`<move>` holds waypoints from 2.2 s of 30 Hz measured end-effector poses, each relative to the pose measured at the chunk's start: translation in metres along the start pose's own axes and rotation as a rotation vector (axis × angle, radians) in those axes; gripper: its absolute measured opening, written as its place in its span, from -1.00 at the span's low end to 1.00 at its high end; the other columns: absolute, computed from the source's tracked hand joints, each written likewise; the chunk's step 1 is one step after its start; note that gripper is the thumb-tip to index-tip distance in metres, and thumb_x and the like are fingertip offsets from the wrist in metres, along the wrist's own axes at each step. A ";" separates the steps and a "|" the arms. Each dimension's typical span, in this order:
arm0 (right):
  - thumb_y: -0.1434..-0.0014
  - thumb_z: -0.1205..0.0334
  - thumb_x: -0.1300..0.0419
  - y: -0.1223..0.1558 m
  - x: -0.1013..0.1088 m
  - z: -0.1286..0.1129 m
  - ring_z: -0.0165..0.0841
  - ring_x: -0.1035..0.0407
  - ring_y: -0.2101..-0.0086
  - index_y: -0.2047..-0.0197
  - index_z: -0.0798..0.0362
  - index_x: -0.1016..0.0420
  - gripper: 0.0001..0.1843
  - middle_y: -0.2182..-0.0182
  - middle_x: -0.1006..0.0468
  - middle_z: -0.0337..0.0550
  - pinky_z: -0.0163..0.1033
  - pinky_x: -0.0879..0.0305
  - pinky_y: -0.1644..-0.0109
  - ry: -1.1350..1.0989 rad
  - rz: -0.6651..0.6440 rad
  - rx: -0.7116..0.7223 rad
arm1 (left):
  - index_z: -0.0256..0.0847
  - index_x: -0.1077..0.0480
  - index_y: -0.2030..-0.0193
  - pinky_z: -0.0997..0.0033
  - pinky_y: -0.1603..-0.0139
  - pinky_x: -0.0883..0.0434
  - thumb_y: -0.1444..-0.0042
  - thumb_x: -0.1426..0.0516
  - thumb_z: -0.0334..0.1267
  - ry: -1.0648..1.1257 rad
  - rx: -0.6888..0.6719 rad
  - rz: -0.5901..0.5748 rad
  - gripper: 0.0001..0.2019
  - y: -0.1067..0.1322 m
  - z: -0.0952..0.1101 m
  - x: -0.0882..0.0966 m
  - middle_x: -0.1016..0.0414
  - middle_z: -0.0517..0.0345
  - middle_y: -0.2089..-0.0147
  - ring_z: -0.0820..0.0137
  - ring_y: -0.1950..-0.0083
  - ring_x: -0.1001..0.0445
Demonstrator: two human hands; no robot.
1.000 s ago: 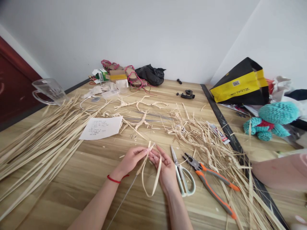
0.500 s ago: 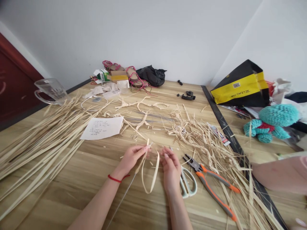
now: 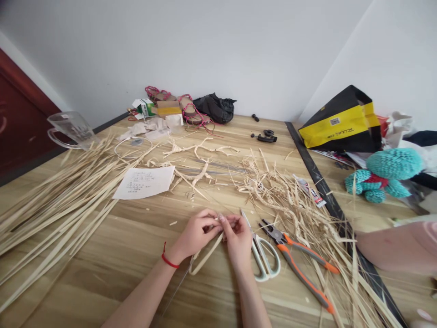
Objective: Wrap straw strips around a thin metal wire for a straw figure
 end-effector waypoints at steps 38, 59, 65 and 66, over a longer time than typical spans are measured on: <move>-0.05 -0.09 -0.16 0.000 0.007 -0.001 -0.39 -0.28 0.62 0.39 0.07 -0.37 -0.64 0.59 -0.43 -0.25 -0.28 -0.23 0.54 0.234 0.068 0.077 | -0.21 -0.40 -0.04 0.23 0.02 -0.42 -0.06 -0.11 -0.38 0.466 0.281 -0.096 -0.64 -0.001 -0.026 0.002 -0.42 -0.06 -0.06 0.28 0.09 -0.49; 0.12 0.11 -0.36 -0.006 0.006 -0.001 -0.46 -0.26 0.53 0.36 0.08 -0.51 -0.73 0.55 -0.45 -0.24 -0.35 -0.23 0.42 -0.365 -0.109 -0.102 | -0.33 -0.51 0.17 0.49 0.03 -0.39 0.09 -0.29 -0.35 0.927 0.640 -0.087 -0.72 0.010 -0.043 -0.005 -0.56 -0.05 0.16 0.37 0.14 -0.51; 0.12 0.06 -0.35 -0.001 0.001 -0.004 -0.45 -0.29 0.56 0.34 0.06 -0.53 -0.70 0.50 -0.52 -0.20 -0.30 -0.25 0.43 -0.204 -0.254 -0.153 | -0.29 -0.48 0.09 0.48 0.21 -0.43 0.03 -0.26 -0.33 0.940 0.638 -0.163 -0.68 0.012 -0.045 -0.010 -0.55 -0.03 0.17 0.44 0.33 -0.52; 0.12 0.04 -0.34 0.000 0.000 -0.003 -0.47 -0.26 0.61 0.33 0.07 -0.53 -0.68 0.49 -0.52 -0.19 -0.32 -0.21 0.50 -0.173 -0.273 -0.162 | -0.29 -0.48 0.08 0.49 0.22 -0.43 0.03 -0.25 -0.33 0.937 0.634 -0.167 -0.68 0.012 -0.045 -0.011 -0.55 -0.03 0.17 0.44 0.33 -0.52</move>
Point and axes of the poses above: each hand's wrist, its own y-axis away from the middle knuckle, its own x-axis out of the back of the hand, z = x × y, the point moved 8 cm from there along -y, towards the middle knuckle
